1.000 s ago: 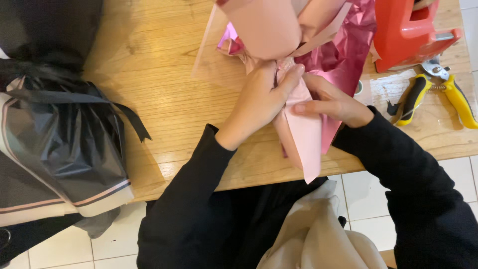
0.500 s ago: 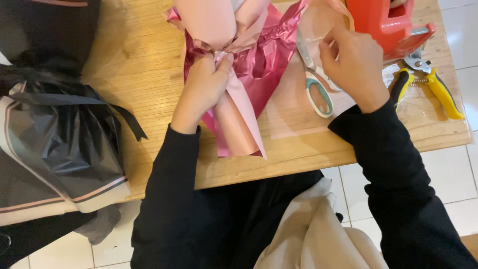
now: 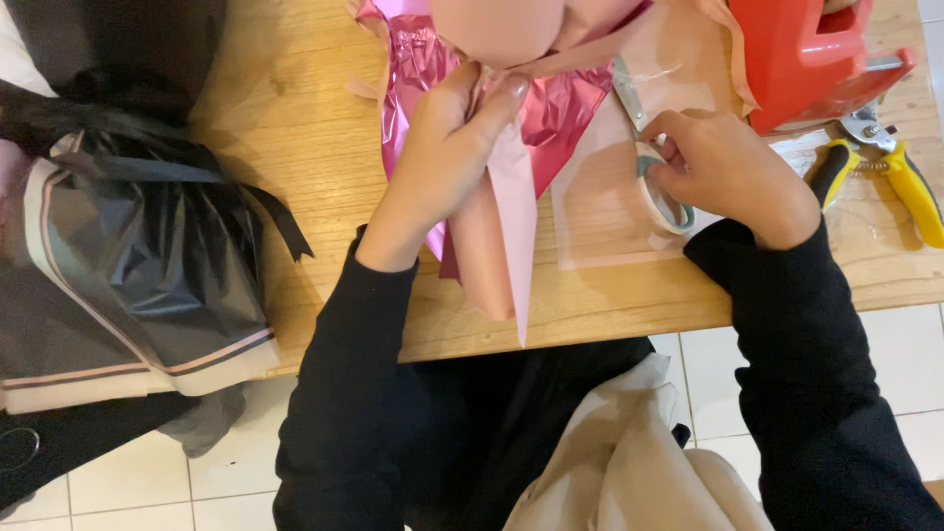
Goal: The person assembles a floral bouquet by wrapping layers of pink and metallic pink paper around a red rose, securing the arrangement with tape, and trimming excess paper with scissors.
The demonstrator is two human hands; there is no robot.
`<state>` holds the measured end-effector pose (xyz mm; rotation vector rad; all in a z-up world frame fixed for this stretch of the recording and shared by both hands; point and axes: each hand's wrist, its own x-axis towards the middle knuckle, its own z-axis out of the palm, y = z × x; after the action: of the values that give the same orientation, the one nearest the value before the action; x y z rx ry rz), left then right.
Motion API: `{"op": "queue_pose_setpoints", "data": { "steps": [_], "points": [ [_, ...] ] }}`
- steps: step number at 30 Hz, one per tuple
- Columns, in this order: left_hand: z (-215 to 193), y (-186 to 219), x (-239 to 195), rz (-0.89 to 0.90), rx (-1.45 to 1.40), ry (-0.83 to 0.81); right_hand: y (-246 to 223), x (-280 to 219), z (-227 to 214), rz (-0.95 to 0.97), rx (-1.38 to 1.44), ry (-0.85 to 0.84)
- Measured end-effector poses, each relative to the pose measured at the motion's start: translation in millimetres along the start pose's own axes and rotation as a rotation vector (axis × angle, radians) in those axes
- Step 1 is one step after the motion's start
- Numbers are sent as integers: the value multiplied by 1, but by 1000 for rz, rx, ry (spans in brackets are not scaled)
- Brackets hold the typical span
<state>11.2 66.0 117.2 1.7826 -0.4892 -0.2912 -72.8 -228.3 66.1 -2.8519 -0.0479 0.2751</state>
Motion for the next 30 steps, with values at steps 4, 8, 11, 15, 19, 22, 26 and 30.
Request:
{"op": "queue_pose_setpoints", "data": {
  "steps": [4, 8, 11, 15, 19, 22, 26, 30],
  "points": [
    [10, 6, -3, 17, -220, -6, -11, -5, 1, 39, -62, 0],
    [16, 0, 1, -70, -312, 29, -13, -3, 2, 100, -128, 56],
    [21, -8, 5, -31, -357, 47, -4, -1, 6, 115, -147, 78],
    [25, -12, 6, 14, -321, 84, 15, 1, 22, 105, -254, 185],
    [33, -28, 9, 146, -229, 175, 8, -1, 27, 231, -343, 188],
    [30, -30, 6, 287, -363, 149, 2, -5, 20, 268, -418, 112],
    [22, -23, 6, 348, -392, 187, -9, -5, 10, 253, -404, 51],
    [18, -17, -2, 388, -391, 82, 10, -2, 25, 191, -403, 166]
  ]
}}
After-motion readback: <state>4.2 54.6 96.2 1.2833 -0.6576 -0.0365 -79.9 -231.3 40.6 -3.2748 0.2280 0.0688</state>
